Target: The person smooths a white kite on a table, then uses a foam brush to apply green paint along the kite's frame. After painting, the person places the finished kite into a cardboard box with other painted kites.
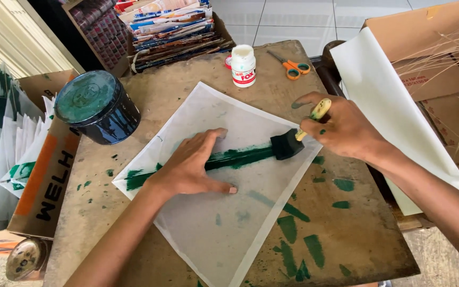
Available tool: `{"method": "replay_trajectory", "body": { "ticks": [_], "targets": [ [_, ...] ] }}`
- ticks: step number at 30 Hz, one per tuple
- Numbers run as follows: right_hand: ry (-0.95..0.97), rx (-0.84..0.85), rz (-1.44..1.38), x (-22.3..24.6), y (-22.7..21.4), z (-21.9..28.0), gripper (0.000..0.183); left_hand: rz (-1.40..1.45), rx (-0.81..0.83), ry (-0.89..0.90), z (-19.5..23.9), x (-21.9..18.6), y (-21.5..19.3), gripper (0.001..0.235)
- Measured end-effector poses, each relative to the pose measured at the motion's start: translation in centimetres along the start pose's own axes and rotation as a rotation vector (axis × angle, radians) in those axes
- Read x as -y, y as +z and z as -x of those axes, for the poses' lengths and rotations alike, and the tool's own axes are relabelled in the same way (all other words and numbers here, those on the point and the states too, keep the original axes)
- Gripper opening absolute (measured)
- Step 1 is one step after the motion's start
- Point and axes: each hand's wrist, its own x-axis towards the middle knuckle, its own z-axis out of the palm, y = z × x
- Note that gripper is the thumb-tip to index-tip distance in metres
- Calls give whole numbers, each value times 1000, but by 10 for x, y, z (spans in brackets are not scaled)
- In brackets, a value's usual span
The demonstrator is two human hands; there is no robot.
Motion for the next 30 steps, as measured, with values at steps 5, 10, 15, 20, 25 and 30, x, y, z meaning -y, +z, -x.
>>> {"method": "replay_trajectory", "body": {
  "ticks": [5, 10, 15, 20, 25, 30],
  "targets": [
    [-14, 19, -59, 4, -2, 3, 51, -177, 54, -11, -19, -23, -6, 131],
    [-45, -1, -56, 7, -1, 5, 49, -19, 11, 133, -53, -42, 18, 126],
    [-33, 18, -84, 3, -7, 7, 51, -59, 52, 146, -66, -45, 25, 127],
    [34, 31, -21, 1, -9, 8, 51, -94, 110, 86, -62, -53, 19, 125],
    [46, 13, -48, -5, -24, 9, 53, -78, 125, 75, -63, -54, 19, 126],
    [294, -20, 109, -5, -39, 7, 41, -202, 111, 94, -72, -43, 29, 129]
  ]
}}
